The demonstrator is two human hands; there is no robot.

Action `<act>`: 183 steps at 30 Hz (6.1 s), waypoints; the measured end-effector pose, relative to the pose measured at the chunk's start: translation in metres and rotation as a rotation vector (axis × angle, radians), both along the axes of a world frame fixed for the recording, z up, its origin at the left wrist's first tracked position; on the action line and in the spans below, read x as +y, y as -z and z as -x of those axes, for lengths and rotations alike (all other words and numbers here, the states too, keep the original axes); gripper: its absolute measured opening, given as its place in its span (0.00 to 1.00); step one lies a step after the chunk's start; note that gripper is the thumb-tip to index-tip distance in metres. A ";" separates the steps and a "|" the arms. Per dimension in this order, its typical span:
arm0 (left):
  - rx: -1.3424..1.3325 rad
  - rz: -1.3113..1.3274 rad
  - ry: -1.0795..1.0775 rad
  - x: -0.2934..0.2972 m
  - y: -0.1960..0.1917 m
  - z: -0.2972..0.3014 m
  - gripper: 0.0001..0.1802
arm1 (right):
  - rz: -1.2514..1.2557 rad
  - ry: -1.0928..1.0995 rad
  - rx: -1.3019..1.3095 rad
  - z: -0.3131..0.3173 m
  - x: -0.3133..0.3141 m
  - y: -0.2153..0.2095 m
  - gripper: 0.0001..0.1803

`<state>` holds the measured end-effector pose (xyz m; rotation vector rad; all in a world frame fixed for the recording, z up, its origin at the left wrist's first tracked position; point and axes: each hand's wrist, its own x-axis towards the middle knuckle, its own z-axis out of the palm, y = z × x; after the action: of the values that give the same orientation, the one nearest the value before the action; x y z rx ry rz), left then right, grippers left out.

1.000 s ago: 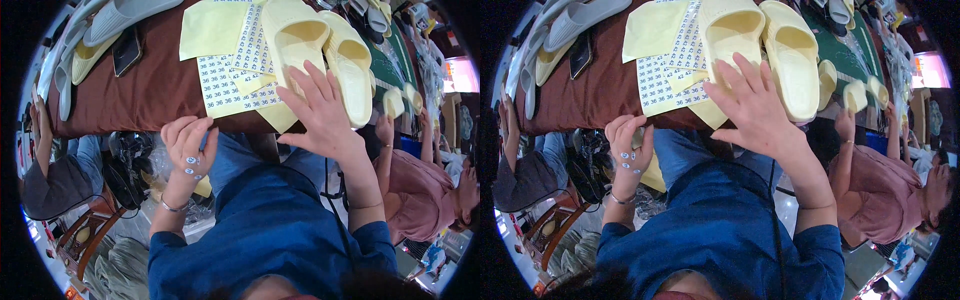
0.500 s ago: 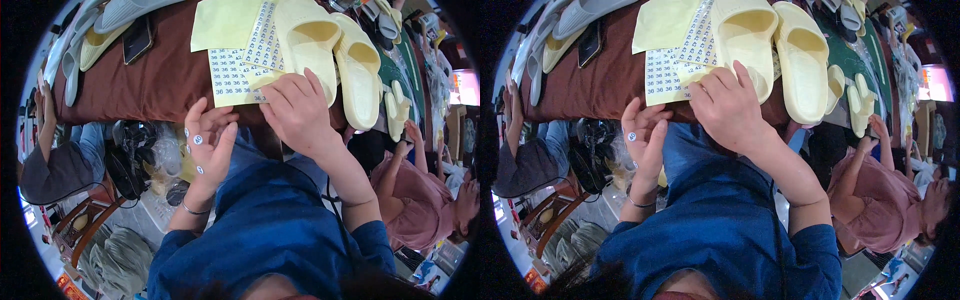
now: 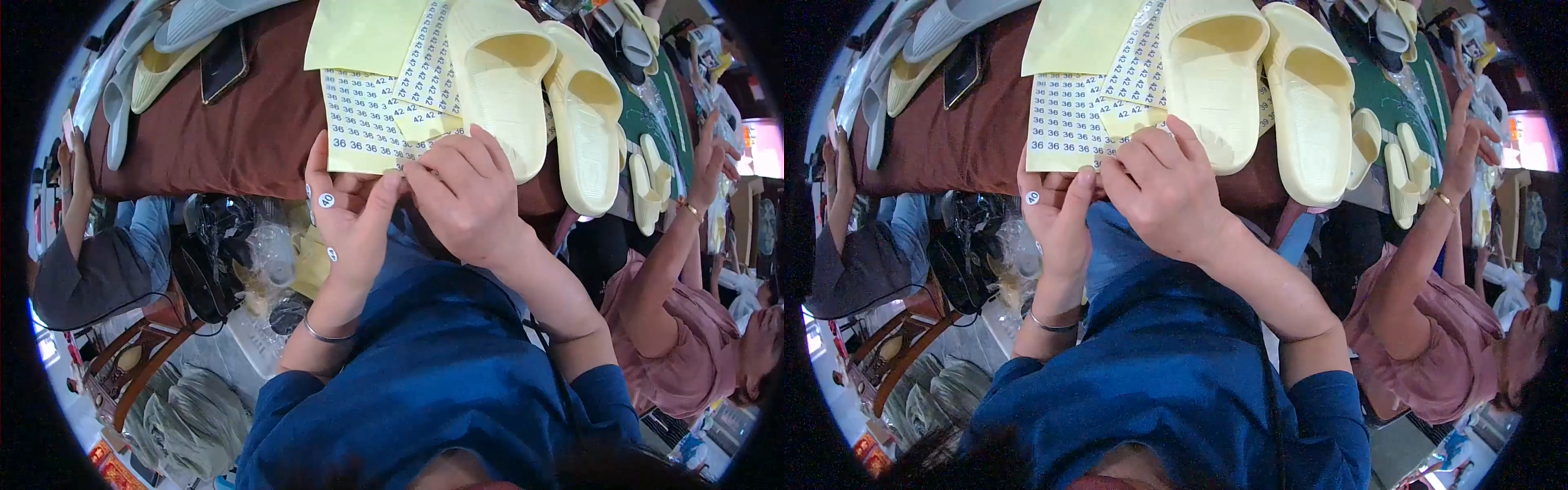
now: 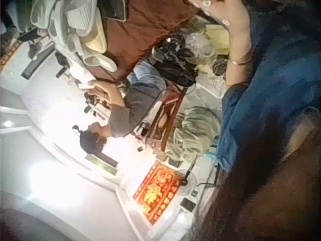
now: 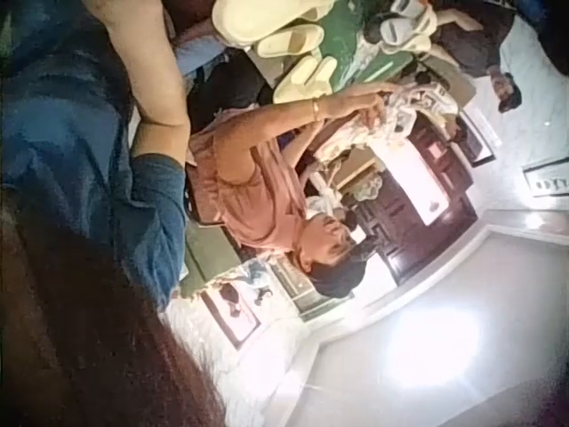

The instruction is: The recorder is applying numerical size stickers to the footbeds of several pairs of slippers.

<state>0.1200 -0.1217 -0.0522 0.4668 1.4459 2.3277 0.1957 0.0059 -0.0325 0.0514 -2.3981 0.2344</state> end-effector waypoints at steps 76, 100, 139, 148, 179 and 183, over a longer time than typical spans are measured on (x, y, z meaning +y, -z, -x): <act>1.008 0.427 0.434 0.153 -0.053 0.141 0.28 | -0.230 0.350 -0.392 -0.130 0.129 -0.060 0.11; 1.098 0.392 0.326 0.144 -0.053 0.148 0.24 | -0.091 0.290 -0.591 -0.118 0.124 -0.081 0.10; 0.851 0.919 0.126 0.149 -0.053 0.167 0.29 | -0.286 0.479 -0.430 0.018 0.100 -0.154 0.20; 1.015 0.267 -0.160 0.151 -0.014 0.151 0.24 | -0.638 -0.148 -0.305 0.189 0.042 -0.182 0.13; 1.221 0.689 0.131 0.145 -0.028 0.176 0.14 | -0.789 0.106 -0.377 0.204 0.123 -0.219 0.12; 1.160 0.765 0.196 0.152 -0.020 0.185 0.22 | -0.597 0.260 -0.353 0.087 0.190 -0.207 0.13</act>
<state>-0.0645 0.0303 -0.0319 1.7270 2.3981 1.0857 0.1084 0.1958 0.1748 -0.0311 -2.7058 -0.6457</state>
